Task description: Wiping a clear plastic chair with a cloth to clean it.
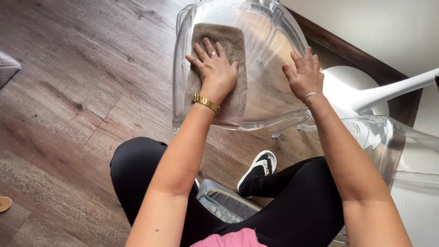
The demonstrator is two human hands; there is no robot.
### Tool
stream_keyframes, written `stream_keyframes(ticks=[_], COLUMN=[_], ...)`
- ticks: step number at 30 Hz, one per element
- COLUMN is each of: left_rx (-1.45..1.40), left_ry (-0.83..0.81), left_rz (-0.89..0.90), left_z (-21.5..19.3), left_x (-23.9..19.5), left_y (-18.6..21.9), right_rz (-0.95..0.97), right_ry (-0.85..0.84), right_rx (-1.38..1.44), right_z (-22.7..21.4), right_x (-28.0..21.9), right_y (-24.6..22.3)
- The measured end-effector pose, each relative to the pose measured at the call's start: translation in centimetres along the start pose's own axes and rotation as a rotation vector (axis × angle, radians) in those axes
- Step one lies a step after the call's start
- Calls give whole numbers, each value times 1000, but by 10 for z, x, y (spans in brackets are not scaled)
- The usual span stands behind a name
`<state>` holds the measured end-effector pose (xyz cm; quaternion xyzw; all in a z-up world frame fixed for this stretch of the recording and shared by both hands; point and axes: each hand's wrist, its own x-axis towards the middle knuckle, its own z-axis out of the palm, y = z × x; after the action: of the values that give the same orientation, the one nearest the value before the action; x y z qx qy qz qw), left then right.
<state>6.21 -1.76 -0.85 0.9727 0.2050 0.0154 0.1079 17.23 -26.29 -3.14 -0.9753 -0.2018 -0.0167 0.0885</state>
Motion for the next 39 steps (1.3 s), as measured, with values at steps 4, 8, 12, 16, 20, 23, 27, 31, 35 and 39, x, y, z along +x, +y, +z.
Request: stream_keyframes(ticks=[4, 8, 12, 16, 20, 23, 27, 31, 35, 39], left_rx=[-5, 11, 13, -10, -13, -47, -62, -33, -39, -242], left_ry=[-71, 4, 60, -12, -84, -56, -9, -83, 100, 147], left_rz=[1, 50, 137, 244, 421, 553, 568, 327, 89, -107], left_z=[-5, 14, 21, 23, 15, 28, 16, -8, -7, 14], left_x=[44, 85, 97, 79, 33, 10, 7, 42, 66, 77], left_y=[2, 11, 42, 77, 96, 86, 56, -3, -56, -92], right_rz=[-29, -55, -165, -95, -66, -42, -15, -96, -85, -75], right_ry=[34, 254, 551, 639, 601, 577, 605, 624, 619, 634], right_rx=[-76, 267, 818, 944, 940, 851, 686, 675, 643, 599], right_z=[10, 4, -5, 11, 18, 31, 34, 24, 21, 23], right_x=[-2, -11, -19, -11, -7, -3, 1, -2, -1, 2], right_y=[8, 4, 4, 21, 30, 35, 40, 31, 28, 29])
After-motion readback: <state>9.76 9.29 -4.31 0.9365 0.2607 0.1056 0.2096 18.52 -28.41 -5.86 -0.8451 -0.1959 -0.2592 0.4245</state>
